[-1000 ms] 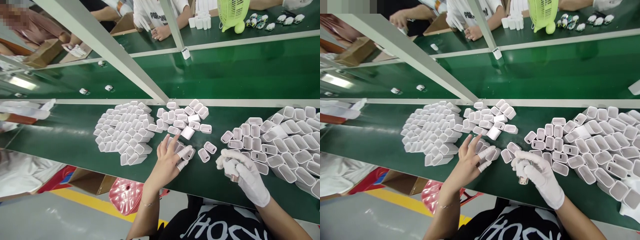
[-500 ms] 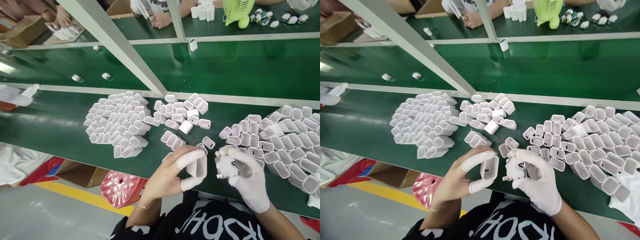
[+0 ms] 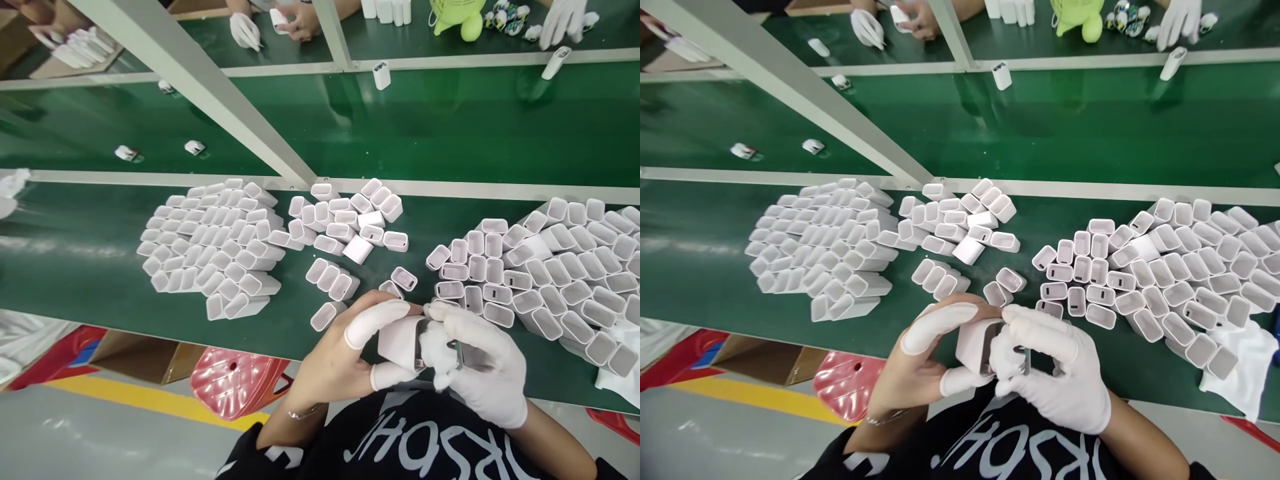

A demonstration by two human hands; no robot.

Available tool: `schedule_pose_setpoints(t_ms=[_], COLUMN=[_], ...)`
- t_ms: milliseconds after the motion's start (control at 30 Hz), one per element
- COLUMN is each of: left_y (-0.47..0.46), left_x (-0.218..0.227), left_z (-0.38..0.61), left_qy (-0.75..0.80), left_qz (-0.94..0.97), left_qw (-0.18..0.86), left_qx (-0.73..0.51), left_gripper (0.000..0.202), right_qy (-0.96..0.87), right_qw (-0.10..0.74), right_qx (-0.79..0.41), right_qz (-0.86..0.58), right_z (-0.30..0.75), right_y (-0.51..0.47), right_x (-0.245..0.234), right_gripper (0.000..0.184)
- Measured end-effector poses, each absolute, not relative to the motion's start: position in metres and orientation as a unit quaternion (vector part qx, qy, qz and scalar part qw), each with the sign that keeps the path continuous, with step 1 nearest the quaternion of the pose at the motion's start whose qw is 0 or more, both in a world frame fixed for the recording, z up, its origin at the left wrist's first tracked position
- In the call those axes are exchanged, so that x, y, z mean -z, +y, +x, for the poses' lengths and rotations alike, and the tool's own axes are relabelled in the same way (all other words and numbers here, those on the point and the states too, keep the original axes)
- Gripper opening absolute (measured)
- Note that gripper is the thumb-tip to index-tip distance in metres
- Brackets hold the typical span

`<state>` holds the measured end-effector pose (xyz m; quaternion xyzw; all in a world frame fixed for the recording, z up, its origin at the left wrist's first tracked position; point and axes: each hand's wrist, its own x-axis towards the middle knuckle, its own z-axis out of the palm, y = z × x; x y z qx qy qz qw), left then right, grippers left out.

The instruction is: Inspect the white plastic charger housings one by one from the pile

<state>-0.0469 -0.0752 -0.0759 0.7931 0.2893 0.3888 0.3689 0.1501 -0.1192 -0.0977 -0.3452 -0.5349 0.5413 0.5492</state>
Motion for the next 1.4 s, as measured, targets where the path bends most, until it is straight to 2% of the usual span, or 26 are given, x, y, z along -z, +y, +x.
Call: schedule_pose_setpoints(t_ms=[100, 233, 467, 533, 633, 700, 767, 900, 1067, 1233, 1400], left_y=[-0.075, -0.076, -0.074, -0.075, -0.076, -0.077, -0.076, -0.075, -0.072, -0.076, -0.076], left_x=[0.078, 0.08, 0.083, 0.085, 0.091, 0.094, 0.097, 0.099, 0.1, 0.105, 0.105], left_z=[-0.046, -0.044, -0.041, -0.039, -0.035, -0.031, -0.029, -0.026, -0.025, -0.024, -0.023], left_qy=[0.288, 0.292, 0.284, 0.286, 0.294, 0.3, 0.301, 0.303, 0.295, 0.276, 0.375], left_qz=[0.791, 0.788, 0.788, 0.782, 0.779, 0.778, 0.783, 0.802, 0.773, 0.765, 0.549], left_qw=[0.374, 0.374, 0.378, 0.386, 0.379, 0.368, 0.358, 0.346, 0.391, 0.422, 0.554], left_qx=[-0.39, -0.392, -0.395, -0.397, -0.404, -0.411, -0.41, -0.38, -0.403, -0.4, -0.501], left_gripper=[0.07, 0.069, 0.062, 0.061, 0.06, 0.058, 0.056, 0.052, 0.052, 0.057, 0.044], right_qy=[-0.54, -0.591, -0.705, -0.693, -0.57, -0.467, -0.409, -0.38, -0.389, -0.375, -0.406], right_qw=[0.49, 0.493, 0.487, 0.488, 0.456, 0.409, 0.393, 0.41, 0.426, 0.391, 0.44], right_qx=[-0.558, -0.482, -0.368, -0.395, -0.56, -0.68, -0.733, -0.719, -0.734, -0.76, -0.707], right_qz=[-0.397, -0.418, -0.361, -0.355, -0.391, -0.39, -0.375, -0.413, -0.36, -0.358, -0.376], right_z=[0.157, 0.16, 0.158, 0.158, 0.157, 0.153, 0.149, 0.146, 0.156, 0.156, 0.158], right_y=[-0.125, -0.127, -0.111, -0.109, -0.108, -0.106, -0.104, -0.102, -0.101, -0.099, -0.104], right_x=[0.103, 0.106, 0.093, 0.092, 0.09, 0.088, 0.087, 0.088, 0.09, 0.088, 0.091], right_gripper=[0.023, 0.015, 0.034, 0.043, 0.066, 0.064, 0.056, 0.045, 0.04, 0.058, 0.047])
